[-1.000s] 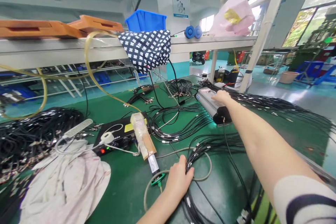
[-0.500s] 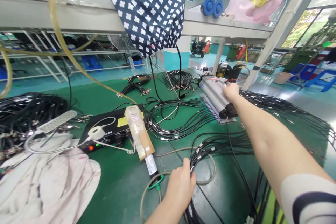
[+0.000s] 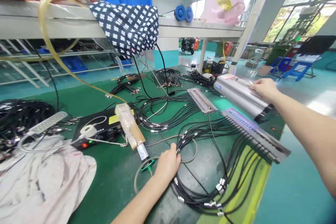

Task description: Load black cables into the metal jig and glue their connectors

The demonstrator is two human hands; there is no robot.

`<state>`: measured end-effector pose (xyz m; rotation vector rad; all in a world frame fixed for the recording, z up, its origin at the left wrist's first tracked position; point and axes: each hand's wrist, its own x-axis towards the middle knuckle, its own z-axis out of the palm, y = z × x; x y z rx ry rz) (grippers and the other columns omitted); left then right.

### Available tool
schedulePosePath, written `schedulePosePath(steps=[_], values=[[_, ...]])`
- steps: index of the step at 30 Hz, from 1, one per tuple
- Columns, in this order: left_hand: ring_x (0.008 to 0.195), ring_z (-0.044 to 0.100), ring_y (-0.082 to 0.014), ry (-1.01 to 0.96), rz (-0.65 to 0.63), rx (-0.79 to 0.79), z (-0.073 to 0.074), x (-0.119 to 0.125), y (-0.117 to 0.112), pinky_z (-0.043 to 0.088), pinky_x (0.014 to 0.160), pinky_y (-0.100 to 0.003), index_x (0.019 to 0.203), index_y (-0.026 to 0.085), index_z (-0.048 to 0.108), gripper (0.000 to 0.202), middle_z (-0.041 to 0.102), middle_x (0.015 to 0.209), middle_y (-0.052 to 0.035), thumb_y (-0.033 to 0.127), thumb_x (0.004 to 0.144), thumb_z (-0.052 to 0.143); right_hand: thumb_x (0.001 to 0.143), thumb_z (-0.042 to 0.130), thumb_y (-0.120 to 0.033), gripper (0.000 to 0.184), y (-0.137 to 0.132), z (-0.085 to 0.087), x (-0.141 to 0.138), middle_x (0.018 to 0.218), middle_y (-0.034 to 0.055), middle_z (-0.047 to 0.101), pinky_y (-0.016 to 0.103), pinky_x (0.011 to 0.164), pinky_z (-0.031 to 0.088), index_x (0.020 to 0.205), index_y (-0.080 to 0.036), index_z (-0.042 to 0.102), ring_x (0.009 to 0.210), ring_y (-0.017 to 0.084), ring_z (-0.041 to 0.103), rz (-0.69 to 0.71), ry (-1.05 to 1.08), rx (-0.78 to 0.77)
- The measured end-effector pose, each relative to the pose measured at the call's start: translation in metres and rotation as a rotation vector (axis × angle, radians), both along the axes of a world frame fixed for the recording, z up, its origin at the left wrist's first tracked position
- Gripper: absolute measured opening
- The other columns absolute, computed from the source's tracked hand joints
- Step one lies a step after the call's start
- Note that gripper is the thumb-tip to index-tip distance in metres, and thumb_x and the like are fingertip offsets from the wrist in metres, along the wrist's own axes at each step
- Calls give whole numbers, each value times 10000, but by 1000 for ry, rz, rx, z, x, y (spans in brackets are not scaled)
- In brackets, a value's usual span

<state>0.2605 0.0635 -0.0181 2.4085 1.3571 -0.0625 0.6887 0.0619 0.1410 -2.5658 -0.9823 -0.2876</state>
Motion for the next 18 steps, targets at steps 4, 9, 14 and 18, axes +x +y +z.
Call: schedulePosePath(steps=[4,9,14,18], values=[[870,647,-269,7,-3,28,1,0,0,434,707,-313,1012,150,441,147,668,909,-124,229,890,420,908,459,-363,306,-58,-25,5,976,75,607,346,774,495,981,-100,597,893,162,593,-68,134,-114],[872,642,-286,31,-10,54,2,2,0,428,703,-323,1007,140,440,144,665,896,-136,217,888,418,901,470,-366,300,-95,-50,0,982,72,604,336,761,496,1010,-112,589,867,158,590,-98,206,-159],[866,642,-278,50,1,61,3,3,0,426,700,-317,1009,145,438,148,664,897,-131,230,889,424,879,511,-347,244,-102,-58,-5,933,42,616,335,759,482,957,-131,594,829,144,583,-25,208,-184],[871,643,-260,52,14,55,3,3,0,426,698,-302,994,160,444,134,665,898,-116,243,889,427,820,545,-275,161,-100,-53,-6,886,67,653,301,728,425,853,-146,636,807,173,575,32,171,-225]])
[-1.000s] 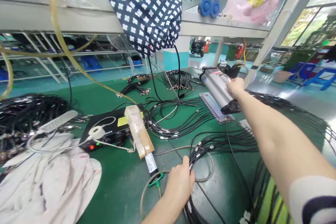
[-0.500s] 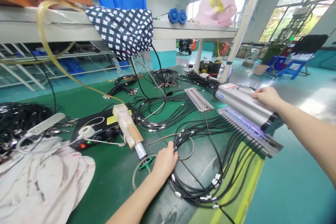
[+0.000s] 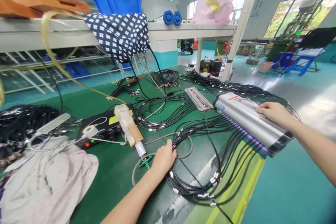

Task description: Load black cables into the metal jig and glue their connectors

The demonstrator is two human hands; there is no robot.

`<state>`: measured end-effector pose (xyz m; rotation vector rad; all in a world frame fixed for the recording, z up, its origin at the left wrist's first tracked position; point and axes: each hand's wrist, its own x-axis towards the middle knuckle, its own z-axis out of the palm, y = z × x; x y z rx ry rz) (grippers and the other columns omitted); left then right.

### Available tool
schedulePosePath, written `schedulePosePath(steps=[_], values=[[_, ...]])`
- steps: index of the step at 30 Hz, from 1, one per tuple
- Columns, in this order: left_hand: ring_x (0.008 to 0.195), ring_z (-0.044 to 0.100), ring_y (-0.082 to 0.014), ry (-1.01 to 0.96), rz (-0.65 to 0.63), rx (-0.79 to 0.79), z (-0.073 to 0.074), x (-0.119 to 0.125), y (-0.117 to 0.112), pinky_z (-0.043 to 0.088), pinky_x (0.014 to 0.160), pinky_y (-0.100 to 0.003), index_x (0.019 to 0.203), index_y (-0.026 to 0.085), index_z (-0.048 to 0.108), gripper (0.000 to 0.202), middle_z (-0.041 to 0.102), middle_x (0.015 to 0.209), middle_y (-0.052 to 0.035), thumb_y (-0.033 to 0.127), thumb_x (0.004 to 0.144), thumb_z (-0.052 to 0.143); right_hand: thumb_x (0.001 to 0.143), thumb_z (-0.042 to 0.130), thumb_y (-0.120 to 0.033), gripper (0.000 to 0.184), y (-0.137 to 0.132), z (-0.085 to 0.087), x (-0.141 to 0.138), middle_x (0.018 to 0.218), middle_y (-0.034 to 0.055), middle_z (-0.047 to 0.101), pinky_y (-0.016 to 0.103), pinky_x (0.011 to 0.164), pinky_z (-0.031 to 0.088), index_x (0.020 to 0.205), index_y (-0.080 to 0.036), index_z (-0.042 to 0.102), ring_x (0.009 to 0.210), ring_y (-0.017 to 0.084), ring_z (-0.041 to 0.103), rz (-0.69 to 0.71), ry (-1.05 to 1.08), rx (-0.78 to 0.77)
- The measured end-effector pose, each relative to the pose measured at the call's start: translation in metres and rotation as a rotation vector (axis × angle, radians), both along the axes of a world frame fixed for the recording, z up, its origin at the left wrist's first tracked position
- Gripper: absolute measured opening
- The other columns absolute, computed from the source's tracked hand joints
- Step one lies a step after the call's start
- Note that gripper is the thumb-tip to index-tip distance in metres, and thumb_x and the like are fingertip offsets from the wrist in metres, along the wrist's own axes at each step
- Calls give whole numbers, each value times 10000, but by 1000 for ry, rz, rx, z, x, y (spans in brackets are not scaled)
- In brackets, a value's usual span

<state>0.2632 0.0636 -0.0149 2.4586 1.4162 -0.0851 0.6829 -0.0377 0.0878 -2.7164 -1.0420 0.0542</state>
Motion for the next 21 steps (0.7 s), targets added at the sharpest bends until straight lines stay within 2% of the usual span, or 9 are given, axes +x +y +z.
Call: schedulePosePath(steps=[5,7,9,11,13,14,17,19,21], values=[[861,645,-263,-4,3,-17,0,0,2,432,696,-308,987,163,444,139,664,892,-116,259,889,421,767,539,-257,180,2,10,-5,908,201,658,363,680,390,792,-120,655,824,289,581,-4,-85,-88],[861,645,-269,-8,-1,-22,-1,0,2,436,702,-316,994,160,441,146,663,892,-122,258,888,419,783,523,-281,280,5,13,-19,1029,296,603,428,747,375,901,-58,643,955,365,548,11,-154,-88],[863,645,-272,-15,-5,-28,-1,0,2,440,711,-323,999,158,441,150,663,893,-125,257,888,420,828,473,-331,400,14,10,-41,1185,329,512,465,835,344,1063,-27,586,1108,395,466,77,-215,-53],[865,645,-276,-22,-9,-31,-1,0,1,445,717,-331,1002,156,441,155,664,895,-129,260,889,416,862,435,-367,382,32,-1,-69,1189,227,553,404,879,355,1100,-107,580,1119,321,485,196,-193,-30],[869,644,-284,-30,-11,-27,-1,0,1,450,721,-340,1005,150,444,162,663,901,-135,259,890,412,875,444,-410,296,59,-20,-97,1031,86,647,306,852,401,955,-202,639,991,213,572,312,-87,-40],[868,644,-288,-34,-11,-22,-1,0,1,453,721,-345,1007,146,447,166,664,902,-138,257,889,412,865,477,-427,285,74,-32,-108,953,63,659,301,831,425,896,-199,645,926,191,592,325,-36,-49],[870,647,-293,-54,-10,-4,1,0,1,463,728,-353,1020,135,459,182,664,911,-148,249,885,415,868,508,-436,319,114,-60,-134,928,47,629,348,763,490,951,-143,601,820,149,597,279,88,-38],[873,648,-297,-75,-2,5,4,1,0,471,728,-359,1025,127,471,196,663,915,-157,253,885,417,874,514,-414,306,128,-66,-145,906,35,619,325,710,506,965,-131,586,770,127,594,265,145,23],[874,647,-306,-101,11,10,8,1,-5,480,724,-370,1027,118,485,225,660,909,-166,285,886,431,869,514,-424,309,129,-58,-157,785,16,615,286,629,496,897,-128,598,657,108,578,299,180,136]])
